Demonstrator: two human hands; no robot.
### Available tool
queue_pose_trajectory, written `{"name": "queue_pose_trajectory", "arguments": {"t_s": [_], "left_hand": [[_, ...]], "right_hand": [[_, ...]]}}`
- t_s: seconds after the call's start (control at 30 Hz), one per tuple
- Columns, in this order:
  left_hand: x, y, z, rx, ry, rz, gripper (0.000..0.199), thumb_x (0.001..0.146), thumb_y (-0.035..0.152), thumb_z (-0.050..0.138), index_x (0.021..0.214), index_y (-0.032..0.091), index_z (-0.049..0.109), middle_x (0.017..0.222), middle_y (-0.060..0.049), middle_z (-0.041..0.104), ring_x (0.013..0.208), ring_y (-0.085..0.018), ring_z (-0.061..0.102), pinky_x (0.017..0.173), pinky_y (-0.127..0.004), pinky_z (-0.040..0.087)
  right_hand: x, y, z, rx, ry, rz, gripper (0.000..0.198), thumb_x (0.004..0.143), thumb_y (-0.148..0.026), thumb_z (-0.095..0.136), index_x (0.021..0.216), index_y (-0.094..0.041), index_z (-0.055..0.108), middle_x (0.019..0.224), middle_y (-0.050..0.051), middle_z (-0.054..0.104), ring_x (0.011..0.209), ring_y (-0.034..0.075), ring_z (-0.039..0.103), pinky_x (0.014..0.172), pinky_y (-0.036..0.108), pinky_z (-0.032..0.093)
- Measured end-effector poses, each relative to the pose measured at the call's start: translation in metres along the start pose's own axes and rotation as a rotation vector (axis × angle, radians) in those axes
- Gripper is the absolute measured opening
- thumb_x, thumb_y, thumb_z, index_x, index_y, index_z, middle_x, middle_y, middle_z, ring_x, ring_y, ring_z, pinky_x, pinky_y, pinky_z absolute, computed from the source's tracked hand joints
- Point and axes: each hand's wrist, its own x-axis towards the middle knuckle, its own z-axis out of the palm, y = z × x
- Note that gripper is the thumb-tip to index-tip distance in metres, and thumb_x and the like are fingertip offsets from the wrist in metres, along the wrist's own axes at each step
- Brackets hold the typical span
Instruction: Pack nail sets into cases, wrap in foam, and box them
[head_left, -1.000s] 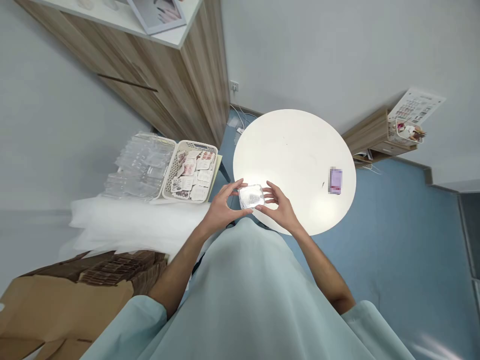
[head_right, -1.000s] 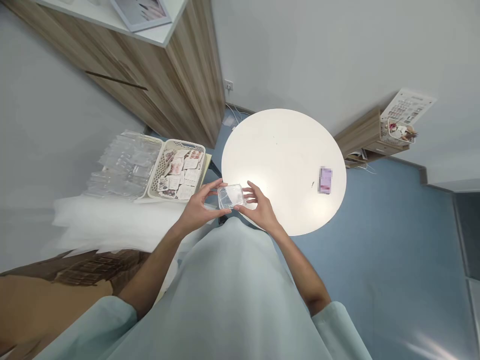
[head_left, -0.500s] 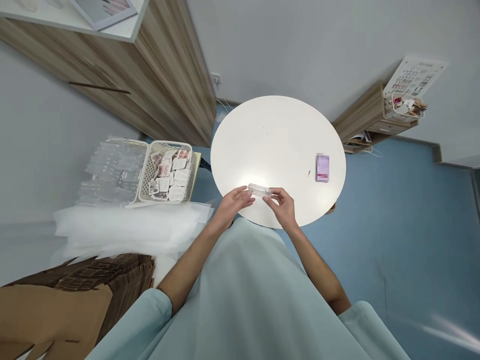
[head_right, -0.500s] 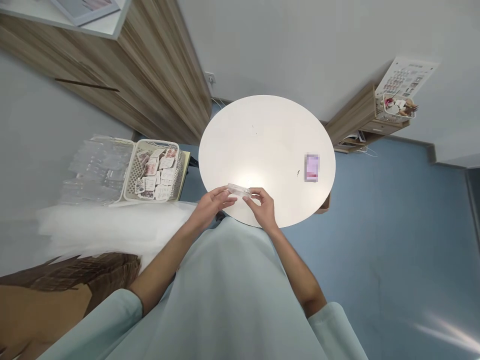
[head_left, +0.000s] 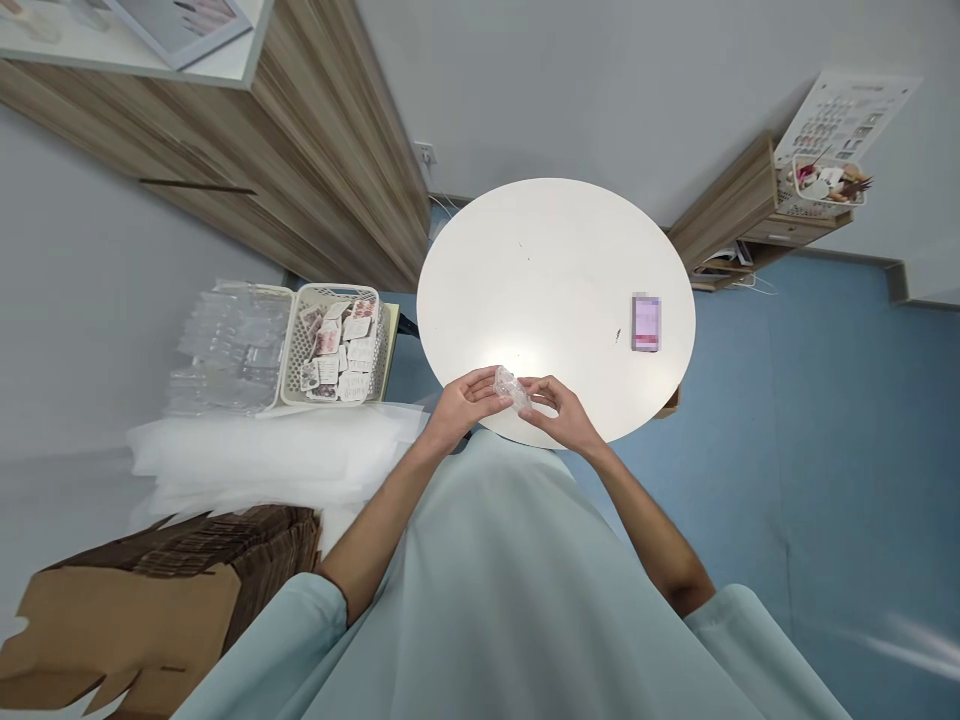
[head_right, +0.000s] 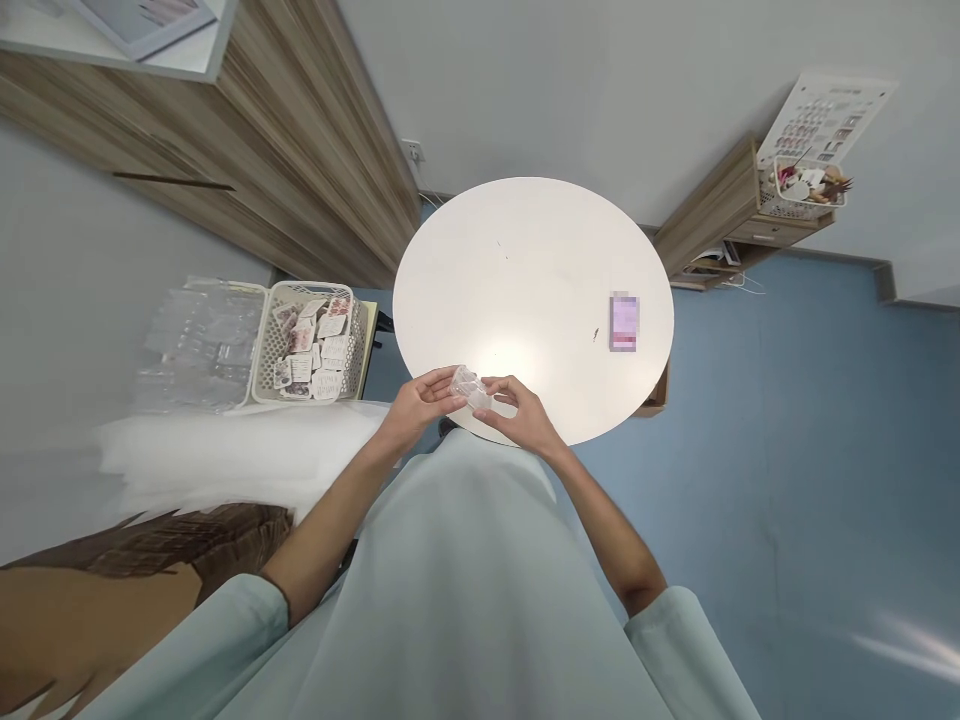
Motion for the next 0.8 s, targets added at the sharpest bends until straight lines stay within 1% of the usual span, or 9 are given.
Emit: {"name": "queue_pose_trajectory", "arguments": {"t_s": [0.07,0.13,0.2,0.27,0.4,0.57,0.67,0.8], "left_hand": [[-0.002,0.002,-0.007,0.025,-0.011,-0.003,0.088,0.061,0.052,0.100,0.136,0.016,0.071,0.130,-0.017,0.077,0.129,-0.040,0.070,0.114,-0.056,0.056],[-0.004,0.002,-0.014,0.041,-0.021,-0.012,0.088,0.059,0.052,0.101,0.135,0.016,0.073,0.128,-0.016,0.078,0.127,-0.040,0.071,0.113,-0.057,0.056],[-0.007,0.002,-0.021,0.051,-0.035,-0.017,0.089,0.058,0.052,0.102,0.135,0.017,0.074,0.128,-0.015,0.078,0.125,-0.040,0.072,0.114,-0.057,0.056],[-0.009,0.000,-0.028,0.065,-0.045,-0.021,0.089,0.057,0.052,0.102,0.135,0.018,0.074,0.130,-0.015,0.077,0.126,-0.040,0.071,0.114,-0.058,0.056],[-0.012,-0.002,-0.039,0.071,-0.057,-0.030,0.090,0.056,0.052,0.103,0.134,0.018,0.075,0.133,-0.016,0.076,0.127,-0.041,0.071,0.115,-0.058,0.055],[-0.014,-0.001,-0.045,-0.013,-0.068,-0.061,0.090,0.054,0.047,0.105,0.133,0.016,0.076,0.135,-0.018,0.075,0.130,-0.043,0.069,0.116,-0.058,0.054],[-0.016,0.000,-0.051,-0.068,-0.107,-0.084,0.087,0.057,0.045,0.104,0.134,0.016,0.076,0.136,-0.019,0.074,0.131,-0.044,0.068,0.115,-0.058,0.054],[-0.015,-0.005,-0.059,-0.142,-0.172,-0.082,0.085,0.061,0.042,0.103,0.137,0.018,0.074,0.140,-0.019,0.072,0.134,-0.045,0.065,0.115,-0.058,0.053]], "right_hand": [[-0.001,0.000,0.002,-0.007,-0.028,0.029,0.040,0.085,-0.055,0.087,0.107,-0.028,0.066,0.133,0.006,0.074,0.126,0.026,0.072,0.118,0.051,0.054],[-0.002,0.000,0.006,-0.046,-0.043,0.028,0.043,0.084,-0.054,0.087,0.115,-0.030,0.069,0.128,0.004,0.076,0.122,0.026,0.074,0.117,0.052,0.056],[-0.002,0.000,0.011,-0.074,-0.064,0.019,0.046,0.086,-0.054,0.086,0.123,-0.031,0.070,0.128,0.004,0.076,0.121,0.026,0.074,0.116,0.053,0.057],[-0.003,0.001,0.016,-0.074,-0.082,0.018,0.049,0.086,-0.054,0.086,0.127,-0.032,0.072,0.129,0.003,0.076,0.122,0.027,0.074,0.117,0.052,0.057],[-0.001,0.002,0.024,-0.068,-0.099,0.037,0.051,0.085,-0.054,0.087,0.130,-0.032,0.073,0.132,0.003,0.076,0.123,0.028,0.074,0.118,0.053,0.057],[0.002,0.000,0.027,-0.078,-0.126,0.064,0.056,0.084,-0.056,0.087,0.132,-0.032,0.073,0.134,0.005,0.075,0.124,0.028,0.074,0.118,0.053,0.056],[0.004,-0.005,0.026,-0.020,-0.152,0.103,0.054,0.085,-0.059,0.085,0.130,-0.029,0.074,0.132,0.007,0.076,0.124,0.029,0.074,0.115,0.050,0.057],[0.009,-0.011,0.024,0.057,-0.178,0.114,0.051,0.088,-0.061,0.082,0.127,-0.028,0.074,0.130,0.008,0.077,0.123,0.030,0.074,0.114,0.049,0.057]]}}
